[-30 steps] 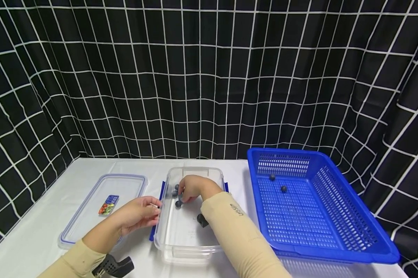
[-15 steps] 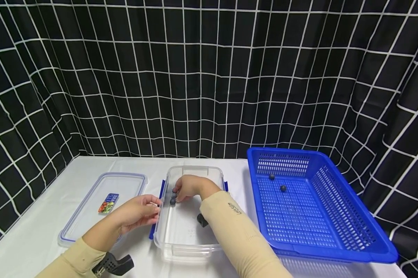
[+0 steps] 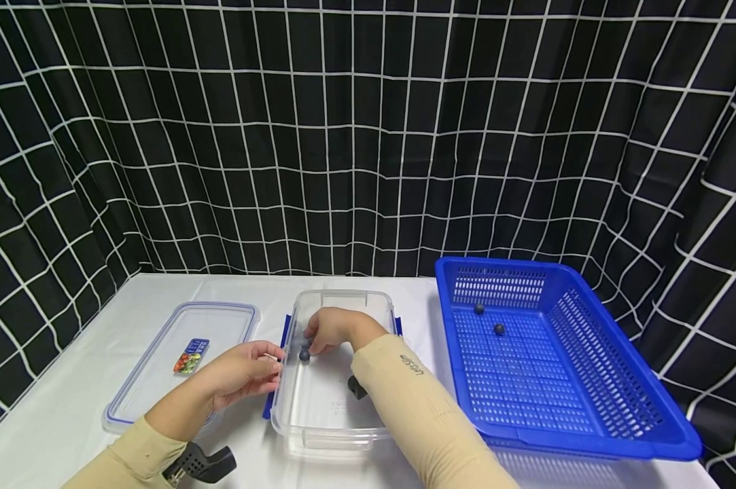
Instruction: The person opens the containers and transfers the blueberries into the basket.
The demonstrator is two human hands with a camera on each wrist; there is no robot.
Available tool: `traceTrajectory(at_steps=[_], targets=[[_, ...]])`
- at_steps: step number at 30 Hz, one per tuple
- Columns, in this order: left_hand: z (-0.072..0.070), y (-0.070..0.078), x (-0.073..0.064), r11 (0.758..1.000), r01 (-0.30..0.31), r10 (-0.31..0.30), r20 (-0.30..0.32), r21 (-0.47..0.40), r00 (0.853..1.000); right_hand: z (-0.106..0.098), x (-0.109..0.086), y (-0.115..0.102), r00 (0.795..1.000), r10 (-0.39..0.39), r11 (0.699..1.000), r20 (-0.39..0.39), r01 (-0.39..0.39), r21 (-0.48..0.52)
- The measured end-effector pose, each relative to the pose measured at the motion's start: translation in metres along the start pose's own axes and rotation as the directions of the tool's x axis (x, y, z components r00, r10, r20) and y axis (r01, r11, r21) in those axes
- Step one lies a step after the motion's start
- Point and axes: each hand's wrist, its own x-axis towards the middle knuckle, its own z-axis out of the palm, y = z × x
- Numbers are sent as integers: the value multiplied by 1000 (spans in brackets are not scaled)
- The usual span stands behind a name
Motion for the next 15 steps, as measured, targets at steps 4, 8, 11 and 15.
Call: traceTrajectory(at_steps=[4,8,11,15], targets=[[0,1,-1,1000,6,-6,-4,7,1000,0,1,-1,1000,-15,1000,-11,15,-3],[1,3,-1,1000,13,-13,-11,6,1000,-2,0,-2,999,-29,1000,-30,29,-7],[1,3,-2,1000,13,-13,-15,3,1000,-4,0,-2,998,-34,999,-54,35,13],[1,2,-2,1000,11,-11,-20,6,1000,-4,1,-2,996,-51,995,-77,57,84]])
